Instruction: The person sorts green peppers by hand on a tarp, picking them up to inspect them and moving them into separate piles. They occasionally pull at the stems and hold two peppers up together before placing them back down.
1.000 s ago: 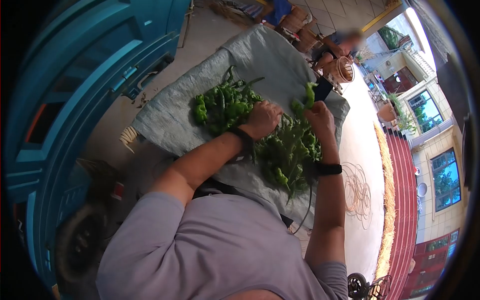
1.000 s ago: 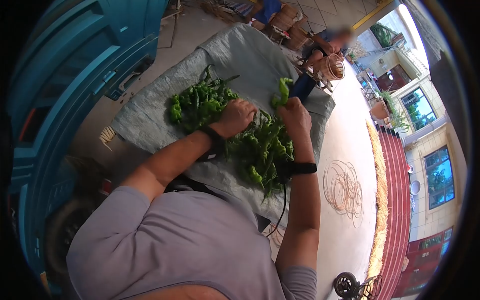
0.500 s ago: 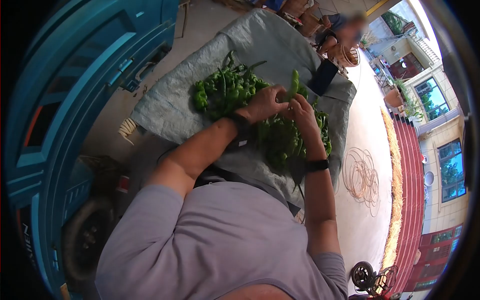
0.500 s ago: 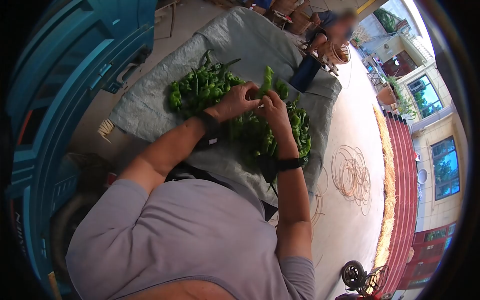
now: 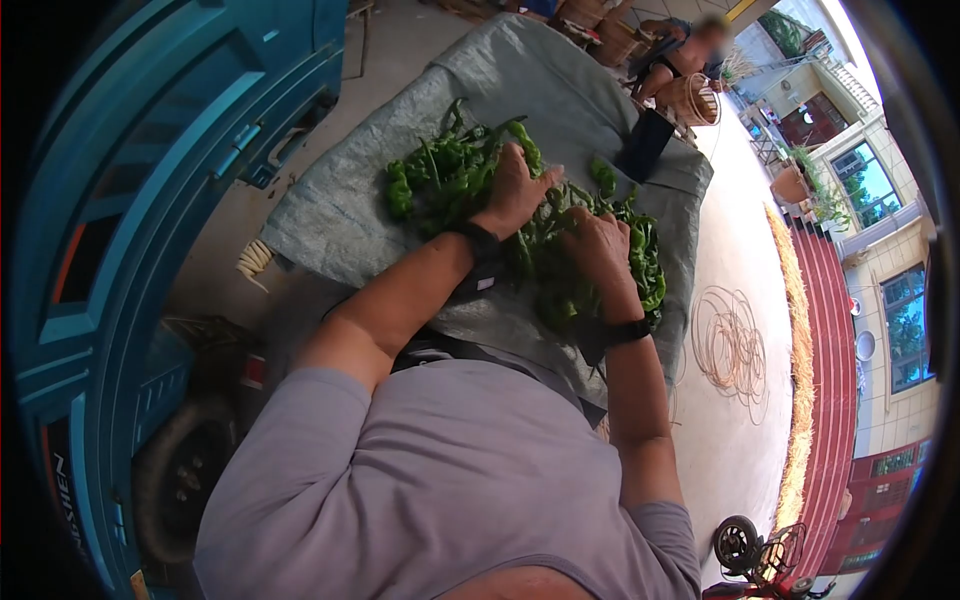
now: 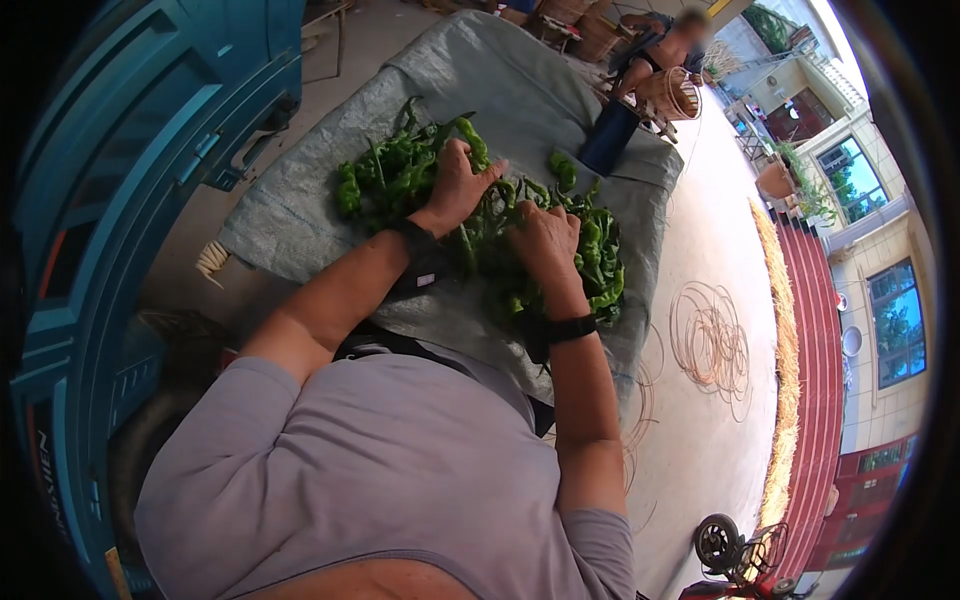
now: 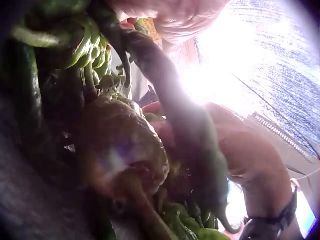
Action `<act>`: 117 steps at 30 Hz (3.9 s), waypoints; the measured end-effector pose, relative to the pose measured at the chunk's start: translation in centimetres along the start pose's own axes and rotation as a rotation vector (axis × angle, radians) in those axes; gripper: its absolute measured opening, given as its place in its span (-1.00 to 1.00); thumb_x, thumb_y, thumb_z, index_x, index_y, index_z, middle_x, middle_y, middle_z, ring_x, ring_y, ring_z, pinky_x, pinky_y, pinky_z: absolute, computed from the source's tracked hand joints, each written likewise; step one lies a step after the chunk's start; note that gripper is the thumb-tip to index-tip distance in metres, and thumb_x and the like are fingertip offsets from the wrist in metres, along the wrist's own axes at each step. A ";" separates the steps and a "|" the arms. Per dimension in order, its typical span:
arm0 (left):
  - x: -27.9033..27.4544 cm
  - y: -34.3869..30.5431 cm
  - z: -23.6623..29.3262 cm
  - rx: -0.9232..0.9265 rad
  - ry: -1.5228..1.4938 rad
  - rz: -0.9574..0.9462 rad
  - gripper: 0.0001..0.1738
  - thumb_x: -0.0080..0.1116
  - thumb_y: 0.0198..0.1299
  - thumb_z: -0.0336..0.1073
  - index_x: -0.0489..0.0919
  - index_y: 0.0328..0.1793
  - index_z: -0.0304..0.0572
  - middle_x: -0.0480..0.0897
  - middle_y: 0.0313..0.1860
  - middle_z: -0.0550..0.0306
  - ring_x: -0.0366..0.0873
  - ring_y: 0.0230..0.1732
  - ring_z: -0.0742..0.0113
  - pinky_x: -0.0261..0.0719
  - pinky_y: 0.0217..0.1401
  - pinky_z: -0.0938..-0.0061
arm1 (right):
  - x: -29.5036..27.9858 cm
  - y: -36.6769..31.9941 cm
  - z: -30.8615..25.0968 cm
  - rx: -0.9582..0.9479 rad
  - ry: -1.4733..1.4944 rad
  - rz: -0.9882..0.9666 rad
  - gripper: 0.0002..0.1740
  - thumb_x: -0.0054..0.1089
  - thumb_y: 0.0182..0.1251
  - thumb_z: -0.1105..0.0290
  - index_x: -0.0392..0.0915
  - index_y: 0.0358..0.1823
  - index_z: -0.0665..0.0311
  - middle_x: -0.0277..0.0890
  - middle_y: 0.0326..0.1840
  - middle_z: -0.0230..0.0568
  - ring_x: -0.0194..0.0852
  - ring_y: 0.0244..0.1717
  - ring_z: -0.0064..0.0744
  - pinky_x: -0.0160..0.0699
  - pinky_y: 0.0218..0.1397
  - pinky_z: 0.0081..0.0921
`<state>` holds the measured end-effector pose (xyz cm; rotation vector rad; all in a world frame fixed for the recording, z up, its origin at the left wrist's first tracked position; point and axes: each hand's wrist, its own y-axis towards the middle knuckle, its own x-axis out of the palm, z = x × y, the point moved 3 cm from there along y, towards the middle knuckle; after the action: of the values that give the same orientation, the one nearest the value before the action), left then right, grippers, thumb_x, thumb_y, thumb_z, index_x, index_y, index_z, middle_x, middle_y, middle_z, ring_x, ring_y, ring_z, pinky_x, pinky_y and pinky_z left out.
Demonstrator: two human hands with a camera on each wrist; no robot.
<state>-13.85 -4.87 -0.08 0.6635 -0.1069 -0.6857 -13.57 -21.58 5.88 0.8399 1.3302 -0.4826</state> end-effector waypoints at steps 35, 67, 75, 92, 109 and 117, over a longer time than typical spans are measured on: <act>-0.8 0.2 1.1 -0.081 -0.194 -0.347 -0.73 0.29 0.19 -0.18 0.60 -0.15 -0.22 0.65 -0.44 0.06 0.65 -0.37 0.16 0.60 -0.21 0.31 | -2.3 -7.3 -0.1 0.269 0.150 0.034 -0.53 0.30 0.19 0.17 0.46 0.12 0.06 0.53 0.03 -0.22 0.59 0.00 -0.10 0.50 0.01 -0.14; -0.4 -0.3 0.3 0.064 -0.029 -0.233 -0.46 0.21 0.18 -0.20 0.48 0.29 -0.19 0.40 0.16 -0.25 0.47 0.12 -0.20 0.46 0.19 0.16 | -1.4 -6.9 0.2 0.176 0.105 0.025 -0.67 0.21 0.24 0.29 0.54 0.05 0.02 0.51 0.00 -0.22 0.60 -0.02 -0.09 0.57 -0.05 -0.15; -1.0 -0.3 1.6 0.097 -0.036 -0.259 -0.54 0.27 0.13 -0.18 0.60 0.14 -0.19 0.32 0.27 -0.23 0.41 0.19 -0.19 0.40 0.29 0.16 | -2.2 -7.1 0.1 0.177 0.208 0.075 -0.66 0.30 0.15 0.26 0.59 0.00 0.01 0.56 -0.13 -0.27 0.62 -0.07 -0.15 0.55 -0.08 -0.24; -2.0 -0.3 3.7 0.281 -0.058 -0.345 -0.60 0.23 0.14 -0.23 0.57 0.10 -0.20 0.55 -0.05 -0.01 0.46 0.03 0.03 0.41 0.17 0.15 | -4.2 -6.5 3.0 0.327 1.920 0.597 -0.85 0.13 0.48 0.35 0.50 -0.01 0.19 0.46 -0.31 -0.46 0.43 -0.34 -0.66 0.53 -0.22 -0.60; -2.1 -0.5 4.7 0.012 -0.255 -0.590 -0.65 0.09 0.38 -0.11 0.61 0.06 -0.23 0.65 -0.29 0.15 0.50 -0.18 0.49 0.47 -0.06 0.49 | 0.4 -4.3 -1.6 0.089 1.546 0.060 -0.80 0.17 0.36 0.52 0.52 0.00 0.29 0.46 -0.28 -0.47 0.38 -0.28 -0.72 0.40 -0.22 -0.67; -1.3 -0.5 3.4 0.187 -0.128 -0.542 -0.69 0.11 0.38 -0.10 0.65 -0.14 -0.20 0.66 -0.34 0.13 0.55 -0.32 0.32 0.49 -0.16 0.43 | -1.4 -4.7 -1.5 0.149 1.280 0.173 -0.82 0.22 0.36 0.44 0.57 -0.05 0.30 0.58 -0.23 -0.42 0.48 -0.20 -0.67 0.47 -0.09 -0.60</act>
<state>-16.11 -6.15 2.48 0.8376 -0.1109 -1.2515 -18.27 -23.55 5.99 1.4714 2.3514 0.1851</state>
